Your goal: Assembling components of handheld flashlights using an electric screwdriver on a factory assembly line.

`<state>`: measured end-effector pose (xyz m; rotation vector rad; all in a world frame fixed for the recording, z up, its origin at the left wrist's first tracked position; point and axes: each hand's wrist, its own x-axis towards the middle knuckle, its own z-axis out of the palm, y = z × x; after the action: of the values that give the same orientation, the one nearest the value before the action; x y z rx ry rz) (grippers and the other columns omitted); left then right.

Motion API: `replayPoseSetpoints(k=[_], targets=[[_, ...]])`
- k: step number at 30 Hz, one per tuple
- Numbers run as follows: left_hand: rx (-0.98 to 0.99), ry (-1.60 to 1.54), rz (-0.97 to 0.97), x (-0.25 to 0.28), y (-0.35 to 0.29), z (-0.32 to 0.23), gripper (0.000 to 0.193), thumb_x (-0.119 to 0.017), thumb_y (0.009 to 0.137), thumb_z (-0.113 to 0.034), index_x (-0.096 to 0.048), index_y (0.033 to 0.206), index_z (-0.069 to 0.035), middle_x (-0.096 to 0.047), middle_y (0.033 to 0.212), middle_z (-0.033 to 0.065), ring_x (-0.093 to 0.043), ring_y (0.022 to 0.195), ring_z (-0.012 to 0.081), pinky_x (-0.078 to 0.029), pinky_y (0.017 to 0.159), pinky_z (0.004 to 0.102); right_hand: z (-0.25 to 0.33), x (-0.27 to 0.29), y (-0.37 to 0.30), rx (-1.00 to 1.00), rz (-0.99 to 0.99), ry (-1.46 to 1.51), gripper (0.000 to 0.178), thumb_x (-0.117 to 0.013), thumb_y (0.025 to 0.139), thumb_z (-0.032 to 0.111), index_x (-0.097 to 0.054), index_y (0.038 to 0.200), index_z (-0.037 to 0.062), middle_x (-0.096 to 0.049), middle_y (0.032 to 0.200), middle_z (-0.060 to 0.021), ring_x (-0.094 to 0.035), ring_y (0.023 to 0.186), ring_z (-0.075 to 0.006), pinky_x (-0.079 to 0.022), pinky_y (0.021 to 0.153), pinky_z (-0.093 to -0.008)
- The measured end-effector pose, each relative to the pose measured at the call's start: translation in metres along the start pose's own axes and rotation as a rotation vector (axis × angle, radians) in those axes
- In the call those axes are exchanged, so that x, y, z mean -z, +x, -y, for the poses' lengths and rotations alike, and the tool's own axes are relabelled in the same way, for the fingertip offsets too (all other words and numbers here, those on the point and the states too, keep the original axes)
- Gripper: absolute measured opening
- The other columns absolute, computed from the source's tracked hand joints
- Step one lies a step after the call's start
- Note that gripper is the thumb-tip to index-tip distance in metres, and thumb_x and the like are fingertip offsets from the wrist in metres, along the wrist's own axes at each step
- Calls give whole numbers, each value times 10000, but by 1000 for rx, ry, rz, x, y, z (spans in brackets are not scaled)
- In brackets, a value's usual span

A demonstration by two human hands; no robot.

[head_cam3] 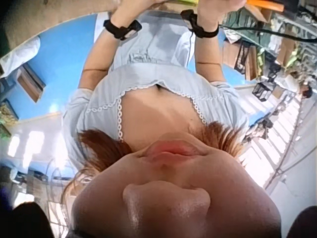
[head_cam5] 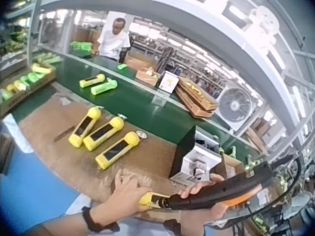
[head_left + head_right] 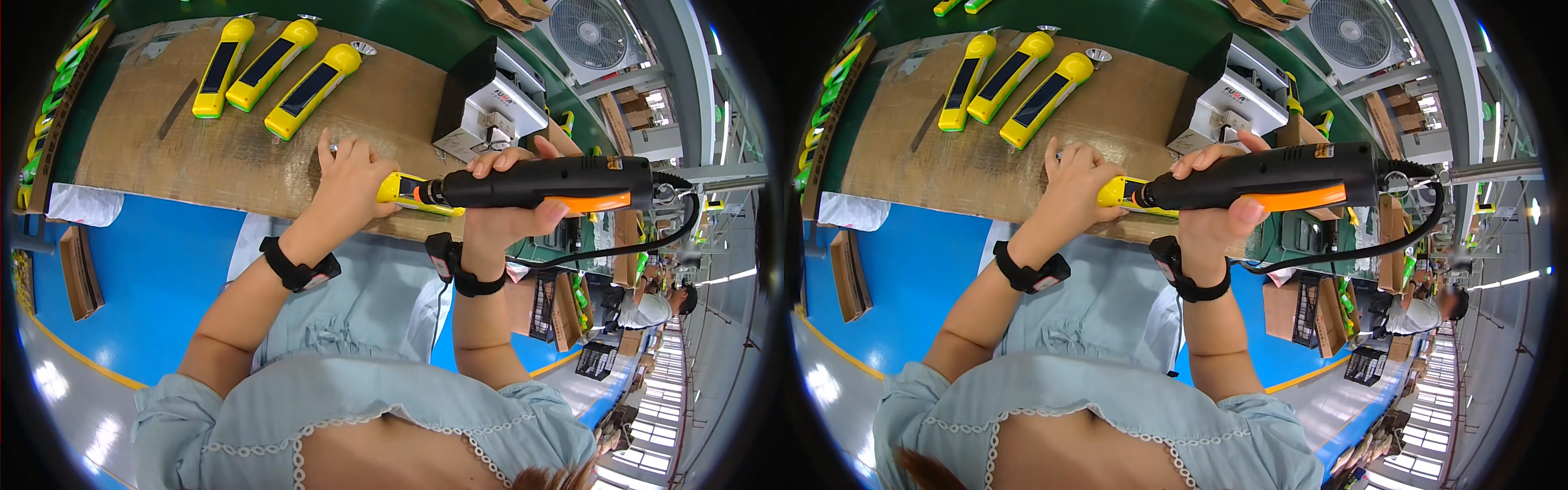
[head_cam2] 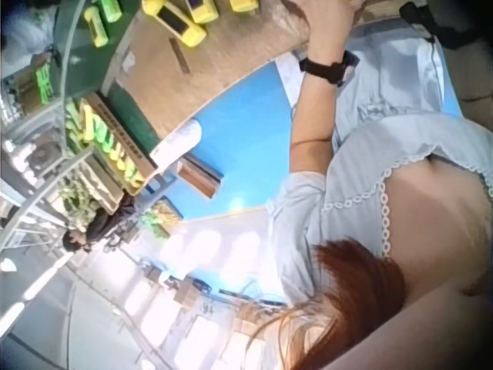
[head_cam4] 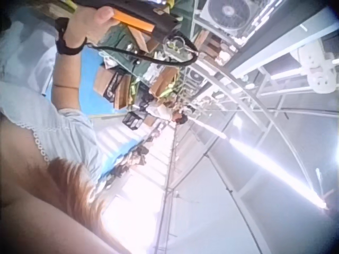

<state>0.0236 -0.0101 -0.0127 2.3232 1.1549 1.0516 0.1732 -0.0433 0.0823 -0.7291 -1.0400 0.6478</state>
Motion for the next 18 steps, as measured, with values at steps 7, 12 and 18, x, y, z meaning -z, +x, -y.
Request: replayPoseSetpoints(k=[7,12,18], targets=[[21,22,14,2,0,-3,453,-843,505,-293,-673,907,-173,-466,909,60,-436,1031,276,-136,1036,626,-11,2,-4,-32,18,37,802,-581,706,724,-439,1131,59,-535,762,-91,-561,630,-223,-491,622,-359],[25,27,14,1,-1,-1,474,-848,492,-277,-671,920,-174,-455,920,52,-441,1031,268,-143,1035,621,-13,-5,-8,-27,36,114,772,-707,673,633,-442,1081,34,-552,760,-114,-584,644,-225,-515,605,-342],[1,-7,13,1,0,0,437,-840,506,-285,-661,883,-156,-478,920,73,-438,1038,285,-157,1028,635,-19,-8,-8,-77,188,-62,741,-597,696,728,-448,1031,85,-528,758,-83,-555,628,-214,-477,612,-360]])
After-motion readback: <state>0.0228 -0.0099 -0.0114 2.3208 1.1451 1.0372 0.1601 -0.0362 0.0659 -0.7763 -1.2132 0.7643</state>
